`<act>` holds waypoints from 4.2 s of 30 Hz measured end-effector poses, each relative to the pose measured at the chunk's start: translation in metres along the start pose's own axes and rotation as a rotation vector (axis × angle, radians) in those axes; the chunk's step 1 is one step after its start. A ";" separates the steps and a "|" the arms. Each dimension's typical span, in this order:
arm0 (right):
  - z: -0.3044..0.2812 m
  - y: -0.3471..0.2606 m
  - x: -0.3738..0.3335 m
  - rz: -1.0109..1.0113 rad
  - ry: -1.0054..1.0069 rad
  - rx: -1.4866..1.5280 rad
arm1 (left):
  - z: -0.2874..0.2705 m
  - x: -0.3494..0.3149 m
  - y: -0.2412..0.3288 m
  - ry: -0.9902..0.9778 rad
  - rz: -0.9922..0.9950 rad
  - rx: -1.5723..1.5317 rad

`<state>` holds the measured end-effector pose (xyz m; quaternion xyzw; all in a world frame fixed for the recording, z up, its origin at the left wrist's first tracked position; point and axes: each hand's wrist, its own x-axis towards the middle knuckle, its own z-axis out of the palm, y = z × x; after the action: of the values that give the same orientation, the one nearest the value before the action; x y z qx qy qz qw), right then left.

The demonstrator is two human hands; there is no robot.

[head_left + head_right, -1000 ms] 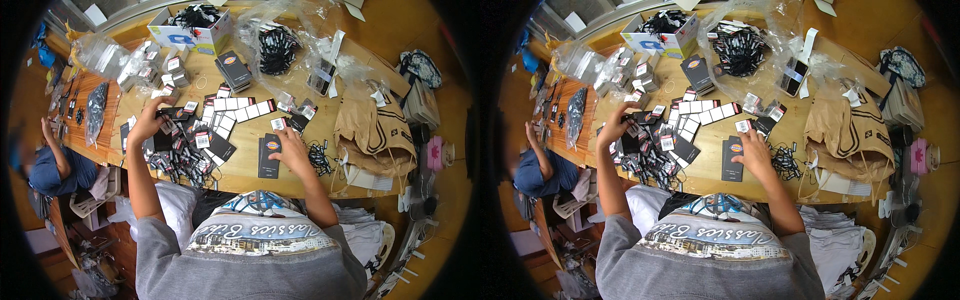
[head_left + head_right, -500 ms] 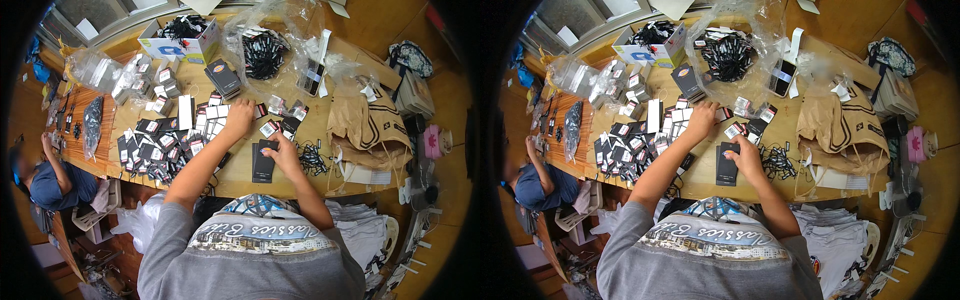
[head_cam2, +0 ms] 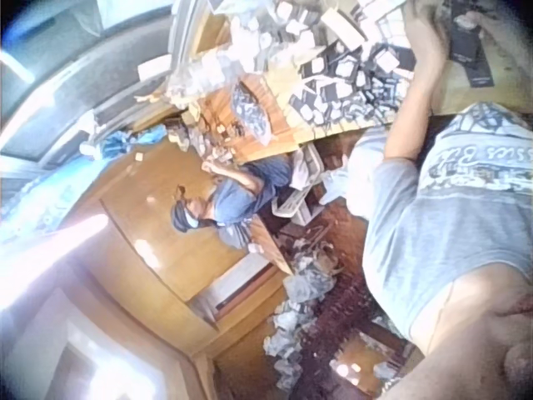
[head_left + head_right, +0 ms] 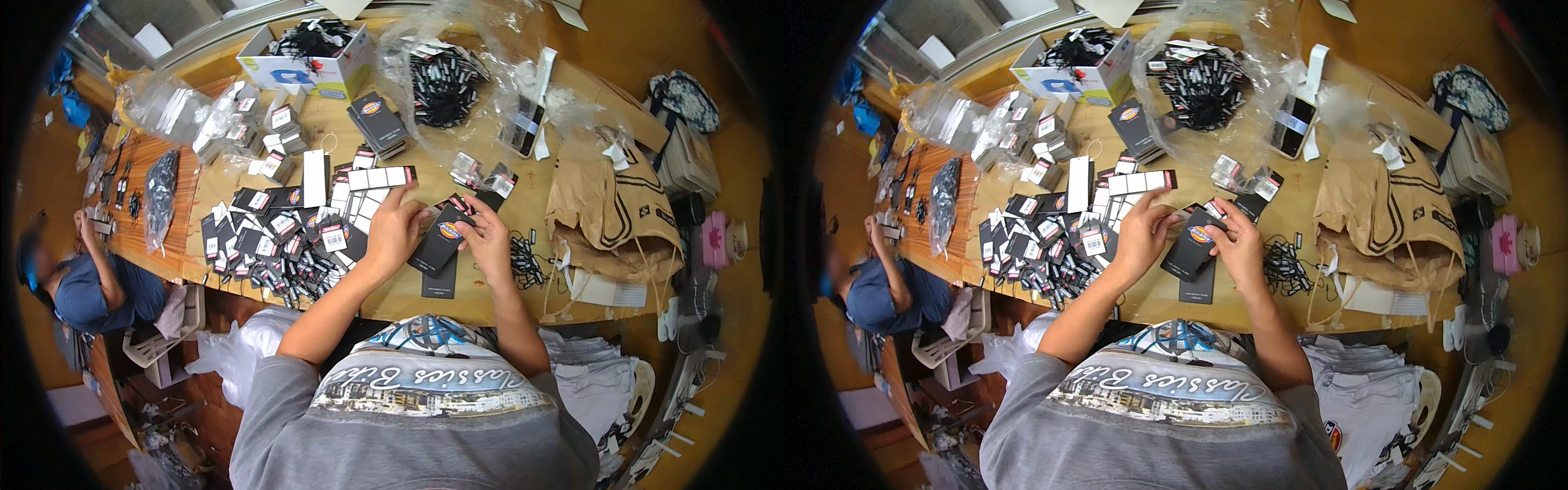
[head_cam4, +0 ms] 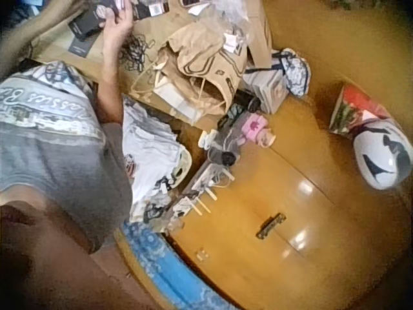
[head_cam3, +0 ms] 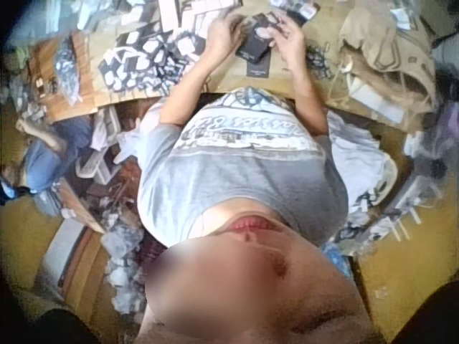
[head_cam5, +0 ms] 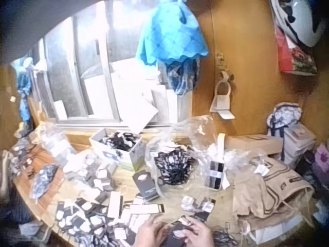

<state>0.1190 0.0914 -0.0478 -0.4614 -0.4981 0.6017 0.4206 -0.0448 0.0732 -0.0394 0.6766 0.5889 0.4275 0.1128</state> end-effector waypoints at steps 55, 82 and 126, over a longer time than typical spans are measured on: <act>-0.008 0.015 0.001 -0.229 0.120 -0.852 | -0.001 -0.055 -0.019 -0.408 -0.847 -0.879; -0.057 0.010 -0.012 -0.094 0.281 -0.588 | 0.002 -0.051 0.006 -0.296 -0.776 -0.866; -0.067 -0.039 -0.039 -0.322 -0.069 -0.809 | -0.016 -0.020 -0.002 -0.507 -0.690 -0.637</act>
<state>0.1942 0.0738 -0.0091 -0.4851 -0.7732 0.2998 0.2776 -0.0565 0.0508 -0.0401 0.4581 0.5724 0.3464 0.5852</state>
